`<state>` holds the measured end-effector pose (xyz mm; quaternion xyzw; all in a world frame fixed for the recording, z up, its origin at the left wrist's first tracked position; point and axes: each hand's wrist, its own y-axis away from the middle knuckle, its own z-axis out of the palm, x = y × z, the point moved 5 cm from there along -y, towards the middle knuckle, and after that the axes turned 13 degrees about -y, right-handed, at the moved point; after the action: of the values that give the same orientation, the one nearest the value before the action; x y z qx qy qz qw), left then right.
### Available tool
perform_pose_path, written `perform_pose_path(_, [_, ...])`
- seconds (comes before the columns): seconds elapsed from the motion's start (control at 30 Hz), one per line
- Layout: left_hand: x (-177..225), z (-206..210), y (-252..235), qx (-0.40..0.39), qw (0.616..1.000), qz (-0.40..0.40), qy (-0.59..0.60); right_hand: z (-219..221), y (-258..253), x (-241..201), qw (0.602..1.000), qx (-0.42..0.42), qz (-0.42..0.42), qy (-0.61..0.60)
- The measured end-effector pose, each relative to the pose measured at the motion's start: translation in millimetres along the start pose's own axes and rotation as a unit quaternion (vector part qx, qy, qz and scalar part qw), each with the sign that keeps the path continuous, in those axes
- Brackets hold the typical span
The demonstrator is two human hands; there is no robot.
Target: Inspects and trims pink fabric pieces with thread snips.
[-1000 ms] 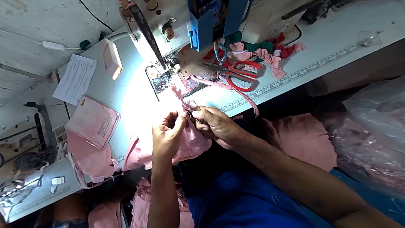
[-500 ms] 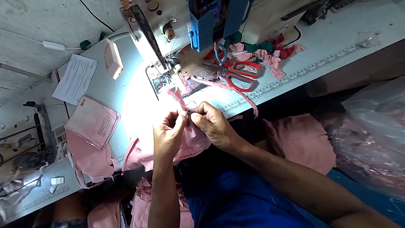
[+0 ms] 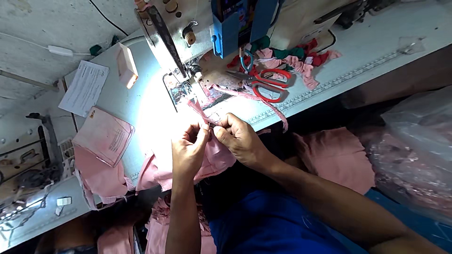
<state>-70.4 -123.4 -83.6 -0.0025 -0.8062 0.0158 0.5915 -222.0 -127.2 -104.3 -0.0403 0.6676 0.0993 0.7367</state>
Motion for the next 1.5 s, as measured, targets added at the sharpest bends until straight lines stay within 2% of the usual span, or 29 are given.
perform_pose_path(0.1, [0.1,0.0,0.0,0.000,1.000,-0.001,-0.009,-0.3,1.2,-2.2,0.998,0.020,-0.013,0.060])
perform_pose_path(0.17, [-0.1,-0.1,-0.5,-0.004,1.000,0.004,-0.012,-0.4,-0.1,-2.6,0.999,0.015,-0.011,0.049])
perform_pose_path(0.2, [-0.2,-0.5,-0.8,-0.007,1.000,0.011,-0.013,-0.3,-1.9,-2.0,1.000,0.002,0.003,0.012])
perform_pose_path(0.27, [0.4,-2.2,-1.3,-0.013,1.000,0.017,-0.015,2.2,-5.5,3.3,0.981,-0.047,0.083,-0.166])
perform_pose_path(0.33, [0.5,-4.3,-1.2,-0.018,1.000,0.009,-0.014,7.4,-4.3,8.9,0.912,-0.102,0.201,-0.342])
perform_pose_path(0.37, [-0.3,-5.2,-1.2,-0.019,1.000,0.003,-0.010,8.2,-3.6,9.9,0.890,-0.118,0.231,-0.375])
perform_pose_path(0.4, [-1.2,-5.5,-1.2,-0.020,1.000,-0.001,-0.007,7.4,-4.2,10.2,0.891,-0.123,0.233,-0.370])
perform_pose_path(0.43, [-2.4,-5.6,-1.0,-0.020,1.000,-0.003,-0.006,5.5,-5.3,10.0,0.910,-0.123,0.213,-0.333])
perform_pose_path(0.5, [-4.8,-6.1,-0.2,-0.008,1.000,-0.007,-0.002,-0.9,-8.1,7.0,0.966,-0.110,0.129,-0.196])
perform_pose_path(0.57, [-4.9,-7.3,0.3,0.002,1.000,-0.008,0.002,-8.5,-7.3,-0.7,0.994,-0.081,0.052,-0.051])
perform_pose_path(0.7, [-3.6,-6.7,-0.5,0.002,1.000,-0.010,-0.008,-16.0,-8.1,-17.3,0.994,0.001,-0.076,0.077])
perform_pose_path(0.8, [-4.6,-6.3,-0.1,-0.012,1.000,-0.011,-0.024,-11.0,-17.7,-22.1,0.982,-0.008,-0.132,0.137])
perform_pose_path(0.97, [-7.9,-13.5,-2.1,-0.001,1.000,0.004,-0.009,0.8,-25.8,-20.4,0.975,-0.026,-0.113,0.191])
perform_pose_path(1.07, [-6.5,-18.7,-1.9,0.020,1.000,-0.002,-0.014,8.4,-19.9,-21.0,0.957,-0.003,-0.147,0.251])
perform_pose_path(1.23, [-5.2,-22.7,3.2,0.032,0.991,0.013,-0.131,17.1,-9.0,-21.2,0.926,0.012,-0.209,0.314])
perform_pose_path(1.3, [-6.1,-22.1,4.3,0.029,0.988,0.026,-0.148,16.2,-12.7,-19.3,0.953,-0.033,-0.151,0.260])
perform_pose_path(1.37, [-8.5,-21.2,4.3,0.011,0.990,0.039,-0.135,12.7,-24.3,-10.2,0.989,-0.090,-0.034,0.114])
perform_pose_path(1.4, [-10.9,-21.0,4.1,0.005,0.993,0.038,-0.115,12.9,-28.3,-3.8,0.994,-0.100,0.003,0.054])
perform_pose_path(1.43, [-13.5,-21.2,3.3,0.007,0.995,0.033,-0.091,13.3,-30.1,-0.8,0.994,-0.099,0.018,0.032])
perform_pose_path(1.5, [-16.6,-22.3,1.2,0.017,0.998,0.015,-0.056,12.2,-30.0,-1.1,0.995,-0.081,0.007,0.065])
